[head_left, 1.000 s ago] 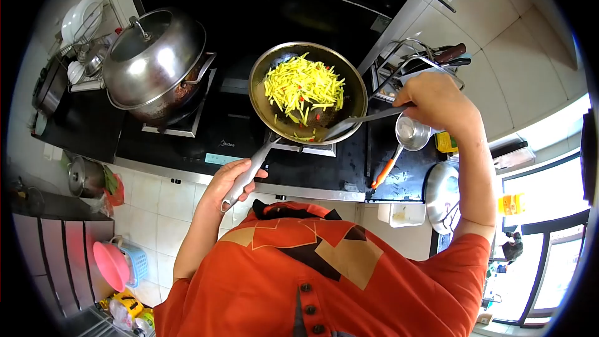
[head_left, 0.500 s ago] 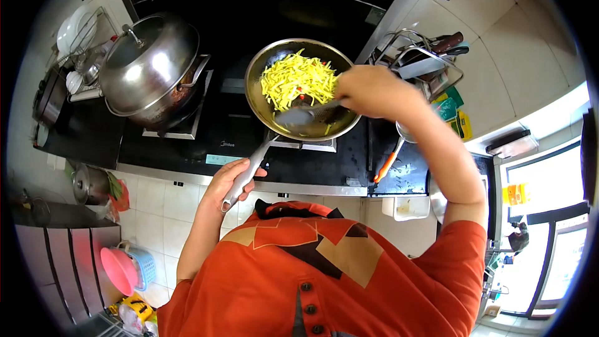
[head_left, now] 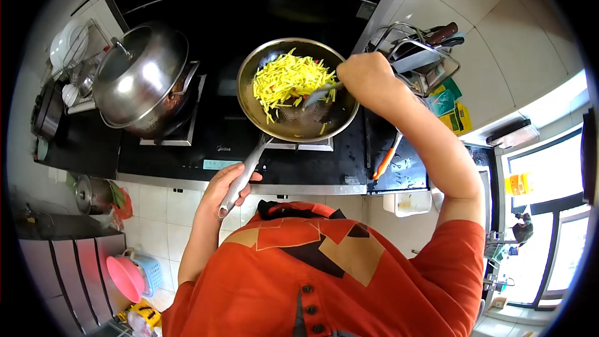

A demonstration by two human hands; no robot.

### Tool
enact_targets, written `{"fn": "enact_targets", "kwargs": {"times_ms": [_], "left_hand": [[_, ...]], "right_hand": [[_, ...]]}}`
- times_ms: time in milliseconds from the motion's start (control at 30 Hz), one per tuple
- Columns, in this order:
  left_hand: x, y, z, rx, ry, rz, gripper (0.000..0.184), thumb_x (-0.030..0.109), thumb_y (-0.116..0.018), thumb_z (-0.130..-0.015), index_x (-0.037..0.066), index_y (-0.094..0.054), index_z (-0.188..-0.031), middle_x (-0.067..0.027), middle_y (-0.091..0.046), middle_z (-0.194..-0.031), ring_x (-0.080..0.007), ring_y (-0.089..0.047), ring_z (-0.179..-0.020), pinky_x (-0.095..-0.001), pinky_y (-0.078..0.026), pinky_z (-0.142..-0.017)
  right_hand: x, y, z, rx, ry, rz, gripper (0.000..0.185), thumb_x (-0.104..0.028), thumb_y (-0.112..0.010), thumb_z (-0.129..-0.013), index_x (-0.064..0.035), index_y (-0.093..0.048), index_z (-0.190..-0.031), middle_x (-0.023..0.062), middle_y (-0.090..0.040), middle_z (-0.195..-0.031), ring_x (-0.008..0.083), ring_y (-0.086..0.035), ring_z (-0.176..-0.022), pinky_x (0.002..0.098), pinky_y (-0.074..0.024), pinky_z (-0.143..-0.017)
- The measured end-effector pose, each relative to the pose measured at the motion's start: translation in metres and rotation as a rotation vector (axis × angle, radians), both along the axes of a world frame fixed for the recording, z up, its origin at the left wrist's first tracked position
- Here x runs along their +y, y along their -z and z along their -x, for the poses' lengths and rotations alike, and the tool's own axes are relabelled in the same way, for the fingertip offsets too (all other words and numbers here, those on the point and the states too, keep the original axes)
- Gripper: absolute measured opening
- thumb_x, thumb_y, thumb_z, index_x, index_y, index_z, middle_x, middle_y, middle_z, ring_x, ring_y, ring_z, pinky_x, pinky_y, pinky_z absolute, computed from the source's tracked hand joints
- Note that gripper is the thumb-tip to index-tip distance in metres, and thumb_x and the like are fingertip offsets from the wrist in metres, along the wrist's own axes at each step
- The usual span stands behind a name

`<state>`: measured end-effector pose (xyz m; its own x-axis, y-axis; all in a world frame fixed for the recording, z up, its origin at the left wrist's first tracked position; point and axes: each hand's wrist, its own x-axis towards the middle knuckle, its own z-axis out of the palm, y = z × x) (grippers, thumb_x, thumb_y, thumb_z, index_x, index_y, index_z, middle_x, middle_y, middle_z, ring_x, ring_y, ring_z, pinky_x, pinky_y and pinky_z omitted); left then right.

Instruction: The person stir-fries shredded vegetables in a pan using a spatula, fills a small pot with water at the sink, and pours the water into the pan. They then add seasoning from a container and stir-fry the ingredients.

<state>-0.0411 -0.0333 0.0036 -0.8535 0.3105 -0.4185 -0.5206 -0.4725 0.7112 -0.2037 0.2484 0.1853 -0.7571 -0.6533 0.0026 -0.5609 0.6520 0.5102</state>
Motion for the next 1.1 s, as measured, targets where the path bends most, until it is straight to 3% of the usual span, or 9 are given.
{"fn": "enact_targets", "kwargs": {"times_ms": [133, 200, 333, 500, 533, 633, 733, 933, 1100], "left_hand": [[0.002, -0.002, -0.001, -0.043, -0.04, -0.031, 0.025, 0.022, -0.05, -0.095, 0.001, -0.057, -0.105, -0.0166, -0.068, -0.092, -0.0108, -0.051, -0.048, -0.0216, -0.038, -0.034], [0.0, 0.002, -0.002, -0.01, -0.033, -0.026, 0.024, 0.022, -0.05, -0.095, 0.001, -0.057, -0.104, -0.0164, -0.068, -0.091, -0.011, -0.051, -0.049, -0.0215, -0.038, -0.034], [0.003, -0.001, -0.003, -0.022, -0.054, -0.056, 0.025, 0.022, -0.05, -0.096, 0.0, -0.056, -0.105, -0.0172, -0.067, -0.091, -0.0112, -0.052, -0.051, -0.0217, -0.038, -0.034], [0.001, 0.0, -0.004, -0.028, -0.06, -0.034, 0.026, 0.022, -0.05, -0.096, -0.001, -0.056, -0.106, -0.0179, -0.067, -0.091, -0.0112, -0.052, -0.051, -0.0217, -0.038, -0.033], [0.002, 0.001, -0.003, -0.028, -0.057, -0.038, 0.026, 0.022, -0.05, -0.096, -0.001, -0.056, -0.106, -0.0178, -0.067, -0.091, -0.0112, -0.052, -0.05, -0.0215, -0.038, -0.033], [0.002, -0.001, -0.004, -0.014, -0.055, -0.021, 0.026, 0.022, -0.051, -0.096, -0.001, -0.056, -0.106, -0.0177, -0.067, -0.091, -0.0111, -0.051, -0.048, -0.0215, -0.038, -0.033], [0.002, -0.001, -0.003, -0.018, -0.054, -0.056, 0.026, 0.022, -0.051, -0.096, -0.001, -0.056, -0.106, -0.0174, -0.067, -0.091, -0.0109, -0.05, -0.046, -0.0217, -0.038, -0.033], [0.001, -0.002, -0.003, -0.011, -0.034, -0.054, 0.025, 0.022, -0.051, -0.096, 0.0, -0.056, -0.105, -0.0174, -0.067, -0.091, -0.0105, -0.05, -0.047, -0.0214, -0.038, -0.034], [-0.001, 0.0, -0.002, 0.005, -0.01, -0.063, 0.024, 0.022, -0.051, -0.096, 0.0, -0.056, -0.104, -0.0172, -0.067, -0.091, -0.0102, -0.051, -0.048, -0.0216, -0.039, -0.034]], "right_hand": [[0.025, -0.039, -0.001, -0.063, 0.072, 0.068, 0.014, -0.004, -0.067, -0.068, -0.0128, -0.071, -0.077, 0.0085, -0.068, -0.077, 0.0282, -0.067, -0.083, 0.0402, -0.0522, -0.066], [0.024, -0.065, -0.018, -0.133, 0.199, -0.064, 0.014, -0.003, -0.066, -0.068, -0.0126, -0.071, -0.078, 0.0095, -0.068, -0.078, 0.0283, -0.066, -0.085, 0.0409, -0.0516, -0.067], [0.01, -0.039, 0.005, -0.293, 0.181, -0.128, 0.019, -0.005, -0.067, -0.068, -0.0134, -0.073, -0.084, 0.0089, -0.068, -0.08, 0.0294, -0.066, -0.086, 0.041, -0.0514, -0.072], [0.013, -0.051, 0.03, -0.491, 0.109, 0.275, 0.023, -0.01, -0.068, -0.072, -0.0136, -0.074, -0.094, 0.0092, -0.07, -0.091, 0.0298, -0.067, -0.086, 0.0404, -0.0528, -0.076], [0.024, -0.056, 0.034, -0.481, -0.012, 0.266, 0.024, -0.012, -0.07, -0.072, -0.0127, -0.073, -0.095, 0.0094, -0.07, -0.092, 0.029, -0.067, -0.084, 0.0387, -0.0528, -0.075], [0.031, -0.077, 0.021, -0.612, 0.212, 0.194, 0.024, -0.011, -0.071, -0.072, -0.0088, -0.073, -0.095, 0.0111, -0.069, -0.087, 0.0283, -0.066, -0.085, 0.037, -0.051, -0.074], [0.029, -0.054, 0.024, -0.641, 0.164, 0.13, 0.022, -0.013, -0.072, -0.071, -0.009, -0.073, -0.093, 0.0113, -0.068, -0.09, 0.0288, -0.065, -0.087, 0.0378, -0.0508, -0.076], [0.033, 0.003, 0.012, -0.277, 0.074, 0.182, 0.017, -0.016, -0.064, -0.08, -0.011, -0.07, -0.096, 0.0122, -0.067, -0.091, 0.0338, -0.063, -0.092, 0.0448, -0.0502, -0.078], [0.076, -0.02, 0.006, -0.269, 0.505, 0.228, 0.016, -0.016, -0.06, -0.081, -0.0076, -0.07, -0.089, 0.0194, -0.067, -0.087, 0.0375, -0.065, -0.089, 0.0469, -0.0526, -0.074]]}}
